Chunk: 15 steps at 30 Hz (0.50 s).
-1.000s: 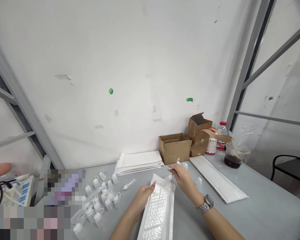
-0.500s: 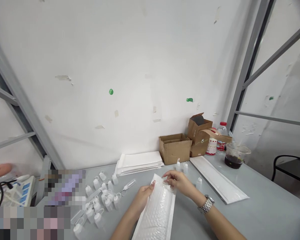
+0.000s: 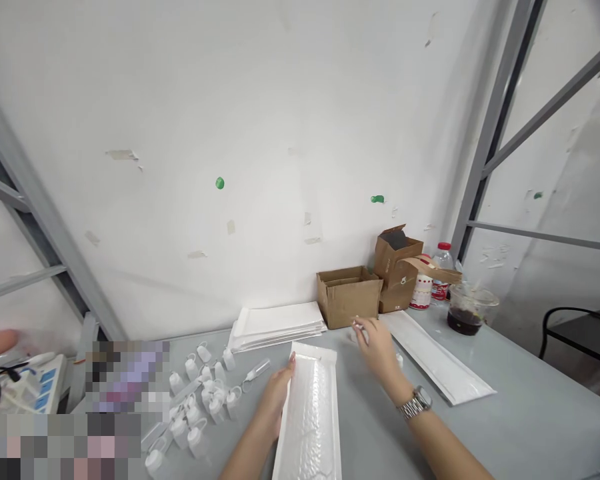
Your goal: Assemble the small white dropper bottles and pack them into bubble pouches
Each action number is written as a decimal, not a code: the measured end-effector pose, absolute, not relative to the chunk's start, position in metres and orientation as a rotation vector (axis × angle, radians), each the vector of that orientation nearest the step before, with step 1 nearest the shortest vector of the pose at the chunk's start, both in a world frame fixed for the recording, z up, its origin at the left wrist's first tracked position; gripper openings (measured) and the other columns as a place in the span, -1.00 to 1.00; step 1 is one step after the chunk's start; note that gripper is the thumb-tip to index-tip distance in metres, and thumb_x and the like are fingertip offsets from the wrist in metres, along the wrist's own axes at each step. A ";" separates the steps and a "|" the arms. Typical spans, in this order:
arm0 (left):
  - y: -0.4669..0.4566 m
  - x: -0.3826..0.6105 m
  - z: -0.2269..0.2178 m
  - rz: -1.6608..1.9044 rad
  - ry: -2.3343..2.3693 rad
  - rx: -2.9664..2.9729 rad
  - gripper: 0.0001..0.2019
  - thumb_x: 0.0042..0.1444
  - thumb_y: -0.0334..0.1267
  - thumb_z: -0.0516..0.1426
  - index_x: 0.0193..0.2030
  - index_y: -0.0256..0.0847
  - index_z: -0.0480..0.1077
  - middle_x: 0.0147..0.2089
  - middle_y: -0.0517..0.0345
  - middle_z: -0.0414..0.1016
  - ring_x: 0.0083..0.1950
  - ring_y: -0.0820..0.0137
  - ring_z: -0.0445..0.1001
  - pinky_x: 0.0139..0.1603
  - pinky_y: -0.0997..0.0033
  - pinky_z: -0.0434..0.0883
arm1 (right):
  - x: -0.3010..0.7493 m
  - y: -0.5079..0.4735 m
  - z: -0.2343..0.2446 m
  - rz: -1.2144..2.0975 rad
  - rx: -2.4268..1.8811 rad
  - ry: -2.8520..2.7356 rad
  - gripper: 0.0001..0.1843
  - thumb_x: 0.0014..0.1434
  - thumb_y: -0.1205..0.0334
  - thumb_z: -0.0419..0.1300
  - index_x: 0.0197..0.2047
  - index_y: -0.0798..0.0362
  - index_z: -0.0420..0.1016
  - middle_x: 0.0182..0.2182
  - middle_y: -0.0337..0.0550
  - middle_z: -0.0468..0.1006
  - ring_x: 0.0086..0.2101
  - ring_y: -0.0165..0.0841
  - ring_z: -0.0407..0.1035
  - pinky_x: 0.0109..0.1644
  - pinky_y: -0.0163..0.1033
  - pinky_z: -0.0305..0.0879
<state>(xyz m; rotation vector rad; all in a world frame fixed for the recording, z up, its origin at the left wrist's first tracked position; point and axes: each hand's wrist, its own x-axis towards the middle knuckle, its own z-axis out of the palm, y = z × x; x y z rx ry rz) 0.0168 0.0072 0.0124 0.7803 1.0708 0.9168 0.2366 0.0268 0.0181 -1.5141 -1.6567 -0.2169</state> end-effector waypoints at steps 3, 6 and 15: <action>0.005 0.016 0.017 0.929 1.116 0.711 -0.58 -0.18 0.07 0.19 -0.33 -0.28 0.44 -0.45 0.10 0.53 -0.28 0.27 0.48 -0.23 0.41 0.33 | 0.250 0.029 0.016 -0.642 -1.771 -1.583 -0.72 0.16 0.38 -0.06 -0.12 0.13 0.40 -0.18 0.11 0.44 -0.23 -0.17 0.26 -0.22 -0.11 0.10; 0.004 0.018 0.020 0.922 1.092 0.712 -0.60 -0.14 0.05 0.17 -0.31 -0.27 0.44 -0.46 0.12 0.54 -0.26 0.28 0.48 -0.22 0.43 0.33 | 0.253 0.028 0.015 -0.761 -1.899 -1.704 -0.74 0.13 0.45 -0.05 -0.24 0.13 0.44 -0.29 0.09 0.47 -0.28 -0.17 0.25 -0.27 -0.13 0.04; 0.006 0.018 0.012 0.929 1.067 0.733 -0.62 -0.19 0.04 0.20 -0.41 -0.30 0.42 -0.51 0.12 0.52 -0.39 0.31 0.48 -0.34 0.43 0.33 | 0.245 0.025 0.022 -0.539 -1.643 -1.705 -0.68 0.15 0.47 -0.12 -0.16 0.15 0.41 -0.43 -0.04 0.44 -0.36 -0.24 0.27 -0.27 -0.16 0.10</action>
